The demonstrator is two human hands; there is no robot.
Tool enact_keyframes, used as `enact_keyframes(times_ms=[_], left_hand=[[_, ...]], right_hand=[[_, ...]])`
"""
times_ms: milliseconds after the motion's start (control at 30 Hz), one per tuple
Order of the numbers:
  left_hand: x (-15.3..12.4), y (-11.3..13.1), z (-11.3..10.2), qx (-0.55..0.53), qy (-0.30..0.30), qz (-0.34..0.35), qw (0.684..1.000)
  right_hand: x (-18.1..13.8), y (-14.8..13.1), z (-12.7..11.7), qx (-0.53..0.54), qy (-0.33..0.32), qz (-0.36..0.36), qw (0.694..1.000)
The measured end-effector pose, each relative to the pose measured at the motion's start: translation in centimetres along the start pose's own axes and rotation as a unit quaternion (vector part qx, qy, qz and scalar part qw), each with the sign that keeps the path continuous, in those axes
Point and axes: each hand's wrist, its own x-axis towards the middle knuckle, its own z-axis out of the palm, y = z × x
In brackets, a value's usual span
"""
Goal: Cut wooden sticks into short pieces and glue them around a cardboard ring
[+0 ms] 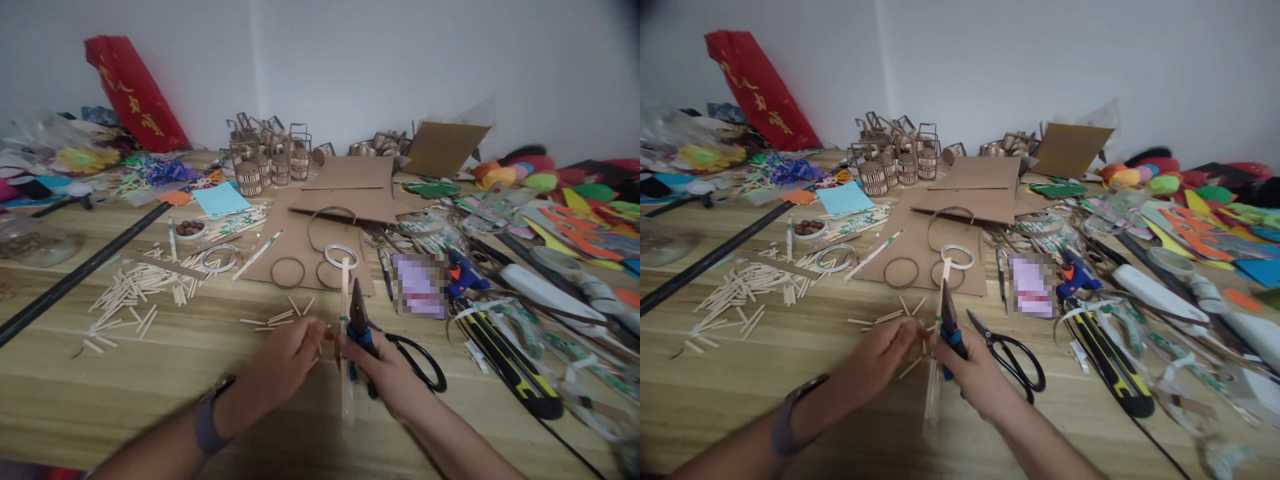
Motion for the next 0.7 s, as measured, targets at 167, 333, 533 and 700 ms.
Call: enact_keyframes(times_ms=[167, 333, 533, 700], left_hand=[[0.5, -0.5, 0.1, -0.219, 0.026, -0.069, 0.973], [0.9, -0.3, -1.3, -0.231, 0.159, -0.088, 0.956], [2.5, -1.0, -4.2, -0.261, 0.290, -0.086, 0.917], [2.4, -1.8, -1.9, -0.337, 0.204, -0.112, 0.912]], right_hand=[[-0.5, -1.0, 0.4, -0.100, -0.197, 0.022, 0.975], [-0.8, -1.5, 0.4, -0.168, -0.179, -0.020, 0.969], [-2.6, -2.1, -4.1, -0.282, -0.140, -0.053, 0.948], [-2.3, -3.0, -13.1, -0.411, 0.117, -0.022, 0.904]])
